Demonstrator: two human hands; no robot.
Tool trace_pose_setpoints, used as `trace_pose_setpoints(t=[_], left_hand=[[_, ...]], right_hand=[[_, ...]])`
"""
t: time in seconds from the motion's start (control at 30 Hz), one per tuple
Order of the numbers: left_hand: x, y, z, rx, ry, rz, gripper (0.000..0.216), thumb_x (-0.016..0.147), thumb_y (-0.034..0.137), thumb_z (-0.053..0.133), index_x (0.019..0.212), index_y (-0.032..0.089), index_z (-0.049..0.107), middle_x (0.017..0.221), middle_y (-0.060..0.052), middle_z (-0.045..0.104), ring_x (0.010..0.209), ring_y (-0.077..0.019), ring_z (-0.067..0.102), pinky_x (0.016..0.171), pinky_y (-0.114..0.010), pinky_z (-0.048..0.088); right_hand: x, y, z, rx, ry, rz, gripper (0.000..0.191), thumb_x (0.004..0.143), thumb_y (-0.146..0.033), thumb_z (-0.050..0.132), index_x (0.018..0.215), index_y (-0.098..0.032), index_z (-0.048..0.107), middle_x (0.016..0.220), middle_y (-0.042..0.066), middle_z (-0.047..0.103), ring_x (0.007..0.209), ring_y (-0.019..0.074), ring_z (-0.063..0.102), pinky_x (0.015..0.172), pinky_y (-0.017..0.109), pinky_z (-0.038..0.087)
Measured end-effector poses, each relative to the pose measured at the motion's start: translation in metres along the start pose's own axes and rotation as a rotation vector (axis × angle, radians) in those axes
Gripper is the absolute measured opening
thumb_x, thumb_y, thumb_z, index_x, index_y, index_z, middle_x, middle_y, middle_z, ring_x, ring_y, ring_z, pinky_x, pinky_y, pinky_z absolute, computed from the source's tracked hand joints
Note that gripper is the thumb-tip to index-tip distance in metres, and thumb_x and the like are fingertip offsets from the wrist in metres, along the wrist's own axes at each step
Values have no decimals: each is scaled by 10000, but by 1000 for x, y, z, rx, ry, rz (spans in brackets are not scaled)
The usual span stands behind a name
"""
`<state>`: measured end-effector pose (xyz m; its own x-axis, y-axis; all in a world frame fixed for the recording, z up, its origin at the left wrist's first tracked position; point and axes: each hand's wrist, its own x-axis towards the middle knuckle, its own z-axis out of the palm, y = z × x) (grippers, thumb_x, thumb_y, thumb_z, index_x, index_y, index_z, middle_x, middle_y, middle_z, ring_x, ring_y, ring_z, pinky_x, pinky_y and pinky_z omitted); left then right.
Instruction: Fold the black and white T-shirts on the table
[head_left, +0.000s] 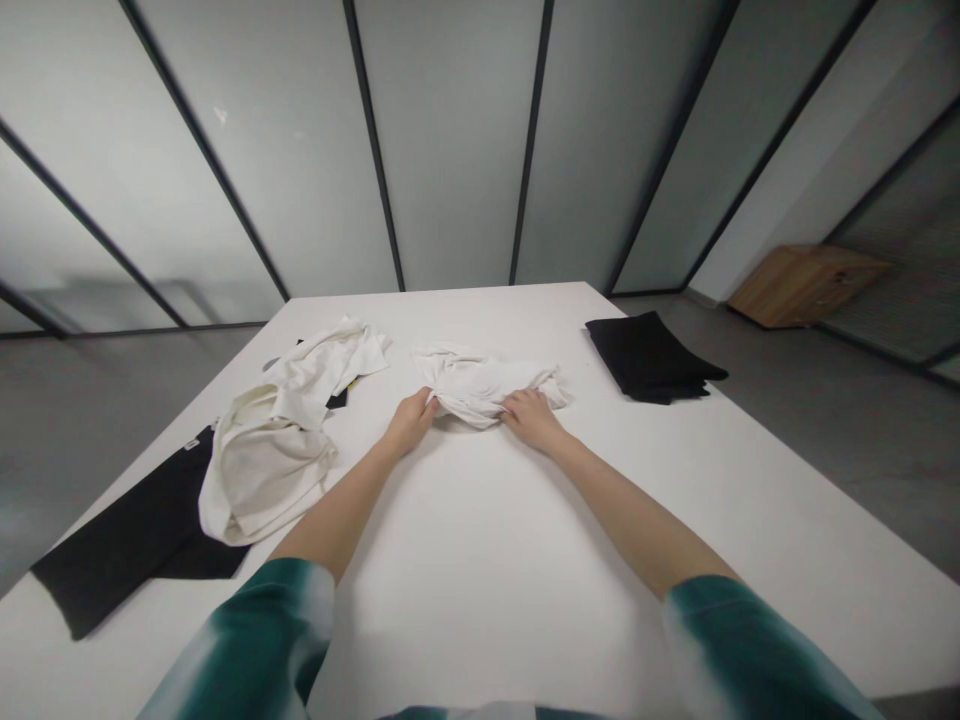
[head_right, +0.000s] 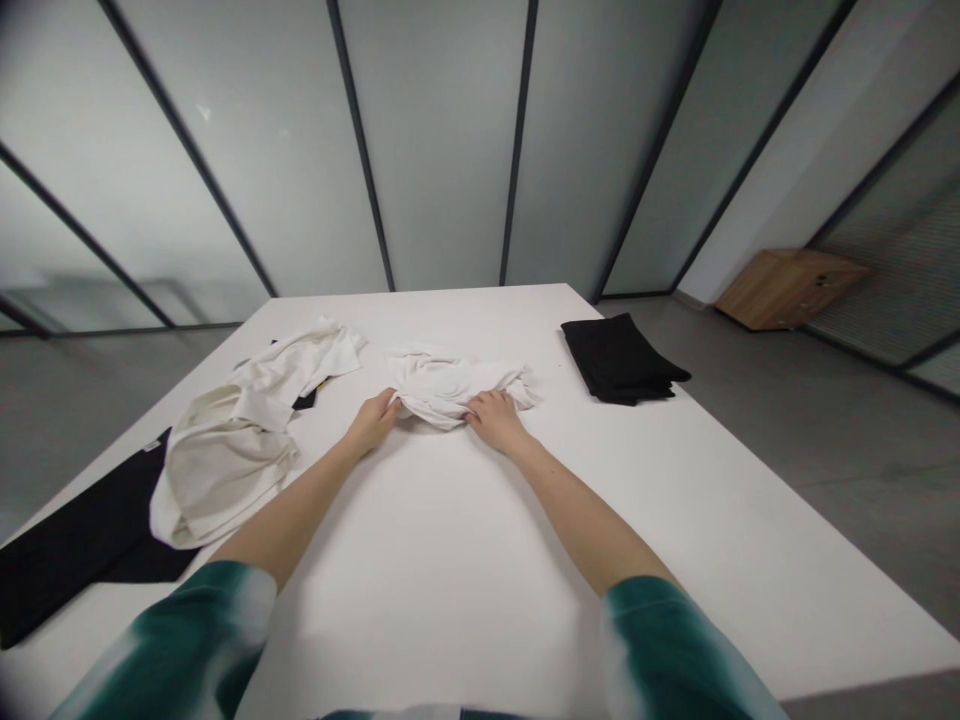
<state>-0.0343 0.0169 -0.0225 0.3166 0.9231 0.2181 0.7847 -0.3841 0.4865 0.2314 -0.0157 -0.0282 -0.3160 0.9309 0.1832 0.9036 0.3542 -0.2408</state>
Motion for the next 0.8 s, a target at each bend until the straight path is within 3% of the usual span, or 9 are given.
trace_pose_setpoints(t=[0.13, 0.3, 0.37, 0.47, 0.5, 0.57, 0.63, 0.7, 0.8], left_hand=[[1, 16, -29, -141, 22, 21, 327, 914, 427, 409, 991, 178, 607, 913, -80, 703, 883, -247, 651, 813, -355, 489], [24, 35, -89, -276, -370, 179, 446, 750, 509, 654, 1073, 203, 624, 972, -37, 689, 893, -226, 644, 789, -312, 506], [39, 36, -102, -249, -103, 126, 452, 782, 443, 627, 1155, 191, 589, 1030, -67, 669, 918, -229, 636, 809, -338, 508], [50, 36, -98, -129, 505, 72, 379, 843, 334, 540, 1178, 158, 558, 1131, -130, 624, 1021, -245, 607, 909, -394, 477], [49, 36, -92, -87, 566, 77, 326, 860, 325, 517, 1134, 157, 574, 1112, -132, 628, 1021, -244, 606, 924, -399, 469], [37, 38, -71, -11, 426, 84, 264, 890, 385, 493, 995, 173, 611, 978, -105, 655, 934, -238, 626, 895, -391, 482], [17, 40, -45, 79, 137, 84, 351, 865, 524, 536, 905, 188, 630, 880, -82, 665, 863, -241, 637, 852, -382, 499], [-3, 41, -19, 185, -43, 123, 496, 756, 618, 647, 995, 183, 647, 1012, -111, 678, 971, -284, 633, 897, -405, 494], [-18, 35, 6, 253, -94, 176, 475, 785, 507, 660, 1128, 178, 642, 1232, -143, 634, 1154, -308, 580, 1006, -423, 447]], right_hand=[[8, 5, -16, 521, 34, 54, 212, 885, -254, 480, 828, -190, 674, 923, 77, 693, 939, 224, 598, 872, 351, 453], [39, 23, -64, 898, 66, 125, 204, 808, -373, 541, 728, -202, 621, 752, 49, 665, 757, 208, 619, 711, 315, 493], [57, 27, -82, 1051, 240, 167, 232, 806, -410, 548, 866, -205, 639, 863, 49, 686, 822, 197, 632, 753, 311, 499], [72, 25, -90, 1047, 609, 180, 332, 824, -402, 549, 1109, -238, 599, 1100, 52, 672, 1034, 188, 608, 899, 334, 473], [71, 23, -86, 980, 669, 169, 349, 838, -394, 539, 1148, -240, 584, 1137, 58, 662, 1071, 191, 596, 927, 349, 462], [63, 16, -69, 812, 625, 130, 316, 867, -381, 512, 1126, -225, 600, 1113, 74, 669, 1056, 208, 599, 934, 374, 457], [48, 7, -44, 603, 425, 75, 259, 889, -359, 496, 1029, -205, 648, 1031, 82, 688, 994, 222, 614, 917, 381, 459], [30, -2, -20, 374, 231, 23, 251, 883, -349, 538, 1023, -193, 676, 1055, 98, 686, 1022, 237, 606, 939, 384, 442], [12, -8, 3, 101, 99, -9, 335, 872, -369, 611, 1154, -198, 667, 1245, 127, 626, 1183, 265, 534, 1007, 402, 383]])
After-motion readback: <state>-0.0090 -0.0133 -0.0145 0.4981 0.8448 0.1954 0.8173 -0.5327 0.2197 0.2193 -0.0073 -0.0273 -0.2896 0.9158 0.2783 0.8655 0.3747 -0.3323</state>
